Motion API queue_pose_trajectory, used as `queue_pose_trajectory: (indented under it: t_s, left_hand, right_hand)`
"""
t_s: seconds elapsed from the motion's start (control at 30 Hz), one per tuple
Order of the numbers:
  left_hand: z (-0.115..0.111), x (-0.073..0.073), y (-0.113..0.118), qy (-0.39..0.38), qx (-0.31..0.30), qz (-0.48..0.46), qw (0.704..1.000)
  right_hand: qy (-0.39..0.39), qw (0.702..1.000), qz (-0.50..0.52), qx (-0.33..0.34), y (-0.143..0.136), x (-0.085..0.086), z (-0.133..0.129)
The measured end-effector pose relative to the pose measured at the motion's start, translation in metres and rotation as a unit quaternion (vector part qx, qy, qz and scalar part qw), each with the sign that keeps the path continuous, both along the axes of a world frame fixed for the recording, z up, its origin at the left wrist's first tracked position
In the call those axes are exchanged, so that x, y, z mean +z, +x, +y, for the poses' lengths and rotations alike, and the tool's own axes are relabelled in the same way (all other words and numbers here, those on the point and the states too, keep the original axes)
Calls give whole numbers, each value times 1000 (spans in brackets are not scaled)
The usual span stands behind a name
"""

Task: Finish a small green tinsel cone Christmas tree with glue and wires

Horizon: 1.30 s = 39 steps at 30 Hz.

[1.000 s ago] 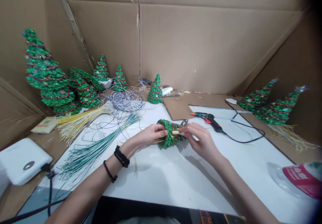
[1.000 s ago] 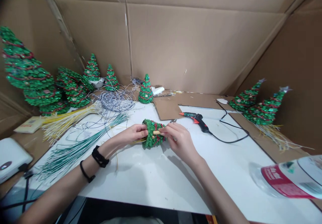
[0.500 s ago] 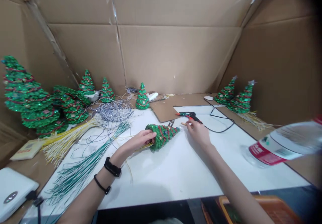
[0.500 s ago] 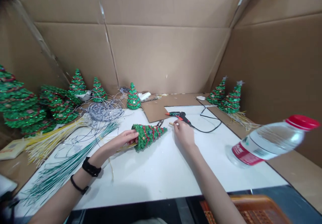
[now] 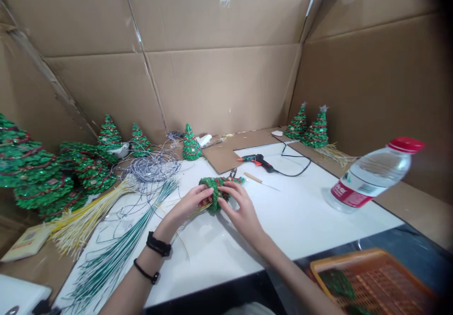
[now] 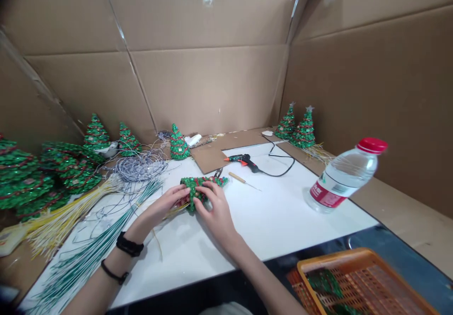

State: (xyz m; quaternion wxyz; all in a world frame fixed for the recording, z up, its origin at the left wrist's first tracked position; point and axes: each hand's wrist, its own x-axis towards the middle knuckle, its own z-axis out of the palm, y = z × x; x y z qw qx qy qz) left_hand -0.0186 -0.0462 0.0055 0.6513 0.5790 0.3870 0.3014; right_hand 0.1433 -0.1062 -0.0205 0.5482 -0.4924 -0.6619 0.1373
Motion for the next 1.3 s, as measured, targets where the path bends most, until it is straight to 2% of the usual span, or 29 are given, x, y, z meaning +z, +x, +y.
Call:
queue_pose_trajectory:
  t_s: [0.17, 0.33, 0.57, 1.03, 1.13, 1.2, 1.23, 1.3]
  left_hand:
    - [5, -10, -3, -14, 0, -17, 1000]
    - [6, -14, -5, -20, -15, -48, 999]
    - [5, -12, -5, -47, 1, -75, 996]
    - [-4, 0, 2, -7, 15, -57, 998]
    - [-4, 1, 2, 22, 25, -23, 999]
    - [-3, 2, 2, 37, 32, 0, 999]
    - [-2, 3, 1, 43, 34, 11, 998]
    - [-1, 5, 1, 62, 39, 36, 997]
  right_hand:
    - [-10, 997, 64, -43, -20, -13, -2]
    - [-11, 991, 114, -71, -29, -15, -3]
    - [-9, 984, 159, -80, -34, -16, 1]
    - [-18, 982, 170, -74, -34, -15, -1]
    - [-33, 982, 185, -32, -25, -13, 1]
    - [-45, 975, 217, -1, -8, -9, 8]
    - [-44, 972, 231, 0, 5, -7, 13]
    - [-22, 979, 199, -51, 39, -2, 31]
